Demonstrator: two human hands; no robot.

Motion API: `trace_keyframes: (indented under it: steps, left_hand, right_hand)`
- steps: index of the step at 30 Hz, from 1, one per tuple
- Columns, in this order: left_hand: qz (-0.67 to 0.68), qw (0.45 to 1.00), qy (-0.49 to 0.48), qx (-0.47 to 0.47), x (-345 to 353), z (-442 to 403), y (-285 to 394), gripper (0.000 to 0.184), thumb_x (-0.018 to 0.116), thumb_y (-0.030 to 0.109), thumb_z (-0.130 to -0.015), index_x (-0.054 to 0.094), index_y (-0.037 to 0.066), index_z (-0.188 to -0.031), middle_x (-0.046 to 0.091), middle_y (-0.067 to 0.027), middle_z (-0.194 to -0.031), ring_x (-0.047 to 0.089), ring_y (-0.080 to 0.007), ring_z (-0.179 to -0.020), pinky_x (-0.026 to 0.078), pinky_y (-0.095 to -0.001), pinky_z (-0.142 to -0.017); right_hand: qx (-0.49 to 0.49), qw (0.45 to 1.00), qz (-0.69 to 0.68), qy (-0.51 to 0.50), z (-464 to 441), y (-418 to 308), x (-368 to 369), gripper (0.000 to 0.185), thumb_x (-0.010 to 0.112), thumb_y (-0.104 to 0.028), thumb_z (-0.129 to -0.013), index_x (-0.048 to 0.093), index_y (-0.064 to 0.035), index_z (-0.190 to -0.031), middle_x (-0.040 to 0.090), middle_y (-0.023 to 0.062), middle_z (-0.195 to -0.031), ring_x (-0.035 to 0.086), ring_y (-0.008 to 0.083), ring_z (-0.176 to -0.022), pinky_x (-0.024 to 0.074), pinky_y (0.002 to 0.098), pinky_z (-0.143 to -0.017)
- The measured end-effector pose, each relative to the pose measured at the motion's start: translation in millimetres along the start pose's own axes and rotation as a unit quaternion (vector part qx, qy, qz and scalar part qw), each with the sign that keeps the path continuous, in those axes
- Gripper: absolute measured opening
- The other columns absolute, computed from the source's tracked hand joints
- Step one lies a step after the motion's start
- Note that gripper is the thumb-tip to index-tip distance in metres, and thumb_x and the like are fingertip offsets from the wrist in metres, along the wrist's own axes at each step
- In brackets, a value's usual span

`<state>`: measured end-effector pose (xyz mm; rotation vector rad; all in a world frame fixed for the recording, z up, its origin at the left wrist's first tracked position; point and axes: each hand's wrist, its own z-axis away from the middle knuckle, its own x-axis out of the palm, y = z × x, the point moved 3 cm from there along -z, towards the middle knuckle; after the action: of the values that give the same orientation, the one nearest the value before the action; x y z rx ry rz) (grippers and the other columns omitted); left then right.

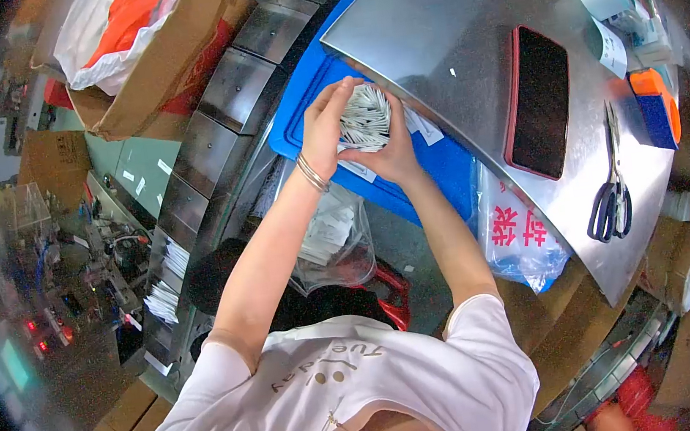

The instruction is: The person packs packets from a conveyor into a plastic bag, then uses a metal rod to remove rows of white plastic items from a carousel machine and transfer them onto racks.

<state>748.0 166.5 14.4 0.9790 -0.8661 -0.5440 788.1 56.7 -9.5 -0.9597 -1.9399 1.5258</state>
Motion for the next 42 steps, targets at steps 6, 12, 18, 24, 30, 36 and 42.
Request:
trace_keyframes:
  steps: [6,12,18,24,30,36,42]
  left_hand:
    - [0.079,0.994,-0.057,-0.044,-7,2,3,0.039,0.051,0.035,-0.093,0.059,0.000,-0.110,0.063,-0.0068,-0.102,0.057,-0.0121,-0.095,0.043,-0.0254,-0.085]
    - [-0.055,0.987,-0.103,0.111,-2,15,-5,0.043,0.054,0.030,-0.092,0.046,0.002,-0.123,0.056,-0.0064,-0.115,0.054,-0.0145,-0.104,0.041,-0.0269,-0.092]
    - [-0.003,0.994,-0.102,0.041,-6,7,-11,0.047,0.039,0.041,-0.096,0.045,0.003,-0.123,0.051,-0.0084,-0.121,0.047,-0.0151,-0.112,0.036,-0.0276,-0.097]
    - [0.030,0.986,-0.163,-0.031,-3,20,4,0.070,0.016,0.060,-0.093,0.041,0.005,-0.129,0.045,-0.0078,-0.130,0.038,-0.0168,-0.124,0.025,-0.0290,-0.106]
    - [0.112,0.970,-0.213,-0.026,-12,41,17,0.080,0.018,0.065,-0.090,0.034,0.000,-0.133,0.042,-0.0122,-0.135,0.037,-0.0205,-0.126,0.022,-0.0319,-0.108]
    - [0.155,0.984,0.012,-0.086,-45,73,-13,0.061,0.040,0.051,-0.091,0.042,-0.001,-0.123,0.051,-0.0158,-0.120,0.052,-0.0233,-0.106,0.042,-0.0355,-0.088]
    - [0.121,0.960,0.208,-0.142,-42,118,-46,0.027,0.052,0.031,-0.088,0.053,0.004,-0.089,0.054,-0.0042,-0.079,0.053,-0.0148,-0.069,0.046,-0.0295,-0.059]
  right_hand:
    - [0.011,0.999,-0.036,0.008,2,8,-2,0.103,0.086,-0.010,-0.056,0.023,-0.0050,-0.138,0.035,0.0118,-0.136,0.041,0.0246,-0.124,0.0362,0.0374,-0.101]
    - [0.011,0.996,-0.082,0.010,0,6,5,0.102,0.083,-0.009,-0.059,0.020,-0.0052,-0.138,0.035,0.0120,-0.135,0.039,0.0251,-0.124,0.0368,0.0373,-0.100]
    - [0.028,0.993,-0.115,-0.005,1,11,7,0.107,0.087,-0.013,-0.055,0.020,-0.0052,-0.138,0.038,0.0131,-0.132,0.044,0.0246,-0.120,0.0404,0.0369,-0.097]
    - [0.002,0.999,-0.045,0.030,-4,-3,-3,0.086,0.084,-0.004,-0.058,0.035,0.0008,-0.129,0.049,0.0127,-0.123,0.052,0.0210,-0.112,0.0457,0.0341,-0.092]
    - [0.085,0.996,-0.037,0.008,-3,-23,-10,0.069,0.077,0.001,-0.062,0.044,0.0023,-0.122,0.059,0.0117,-0.111,0.059,0.0194,-0.100,0.0484,0.0325,-0.086]
    - [0.263,0.955,-0.129,-0.050,5,-38,-28,0.061,0.072,-0.006,-0.061,0.052,0.0025,-0.118,0.062,0.0115,-0.107,0.061,0.0214,-0.096,0.0486,0.0325,-0.084]
    - [0.369,0.908,0.004,-0.199,-11,-49,-13,0.057,0.076,-0.005,-0.060,0.054,0.0022,-0.112,0.063,0.0108,-0.102,0.061,0.0192,-0.092,0.0490,0.0320,-0.079]
